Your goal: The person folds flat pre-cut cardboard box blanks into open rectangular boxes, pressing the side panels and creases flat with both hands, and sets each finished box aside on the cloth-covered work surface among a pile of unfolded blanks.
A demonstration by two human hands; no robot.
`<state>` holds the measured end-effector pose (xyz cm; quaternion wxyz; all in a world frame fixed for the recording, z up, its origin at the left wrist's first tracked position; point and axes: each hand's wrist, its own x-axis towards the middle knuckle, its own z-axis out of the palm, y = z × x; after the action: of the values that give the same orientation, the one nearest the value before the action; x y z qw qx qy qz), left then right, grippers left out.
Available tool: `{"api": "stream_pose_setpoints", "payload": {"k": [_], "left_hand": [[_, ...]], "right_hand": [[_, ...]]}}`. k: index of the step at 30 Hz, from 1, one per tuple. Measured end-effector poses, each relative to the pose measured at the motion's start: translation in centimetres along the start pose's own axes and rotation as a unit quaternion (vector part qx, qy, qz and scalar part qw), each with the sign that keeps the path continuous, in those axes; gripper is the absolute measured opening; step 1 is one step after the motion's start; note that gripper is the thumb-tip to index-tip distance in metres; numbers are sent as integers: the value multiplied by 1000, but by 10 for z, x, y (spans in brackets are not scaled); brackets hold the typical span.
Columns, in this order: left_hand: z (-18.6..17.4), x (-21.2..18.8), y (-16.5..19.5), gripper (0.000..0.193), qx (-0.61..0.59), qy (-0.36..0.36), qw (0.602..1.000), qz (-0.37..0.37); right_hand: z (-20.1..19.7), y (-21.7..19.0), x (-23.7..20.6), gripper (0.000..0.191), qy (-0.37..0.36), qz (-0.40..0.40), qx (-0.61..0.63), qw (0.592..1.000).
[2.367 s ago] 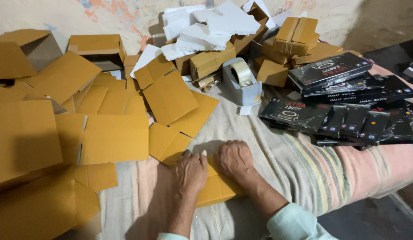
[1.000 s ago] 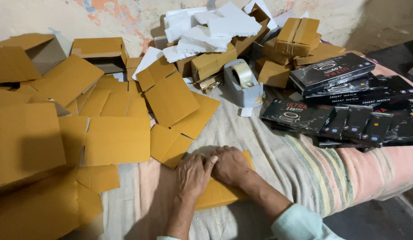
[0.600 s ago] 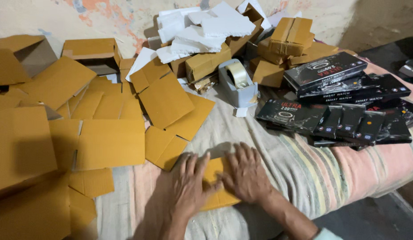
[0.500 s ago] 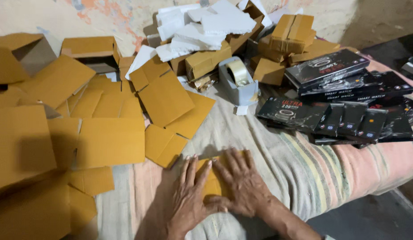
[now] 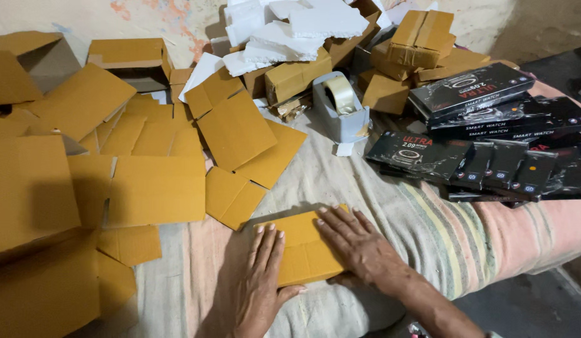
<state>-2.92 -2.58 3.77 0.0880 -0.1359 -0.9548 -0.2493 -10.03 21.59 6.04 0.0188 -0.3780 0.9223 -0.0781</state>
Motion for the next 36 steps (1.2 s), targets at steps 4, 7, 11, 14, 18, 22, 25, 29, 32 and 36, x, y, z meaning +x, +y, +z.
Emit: {"api": "stream_pose_setpoints", "payload": {"k": [4,7,11,14,18,22,25,29,32,36], "left_hand": [[3,-6,-3,111,20,-9,999,-36],[8,0,11,114,48,-10,996,-70],[22,9,37,113,153,-58,983,-81],[28,11,40,114,174,-76,980,-68],[28,0,20,110,106,10,993,-42],[20,-13,-4,102,99,61,993,7],[20,-12,-1,100,89,66,994,19],[26,0,14,104,120,5,993,-16],[26,0,11,102,113,4,993,-24],[25,-10,-9,97,78,36,996,-17]], "right_hand": [[2,13,-17,115,53,-2,62,997],[14,2,-16,117,63,47,65,995],[36,-26,1,83,147,34,-141,979],[42,-36,0,74,162,-11,-79,983],[33,-26,-12,78,133,-19,-89,987],[21,-12,-23,84,157,-26,-87,983],[22,-20,-20,78,135,16,-112,984],[26,-42,-4,76,146,-37,-82,985],[23,-45,-5,74,155,-54,-83,983],[14,-29,-20,80,143,-7,-10,990]]}}
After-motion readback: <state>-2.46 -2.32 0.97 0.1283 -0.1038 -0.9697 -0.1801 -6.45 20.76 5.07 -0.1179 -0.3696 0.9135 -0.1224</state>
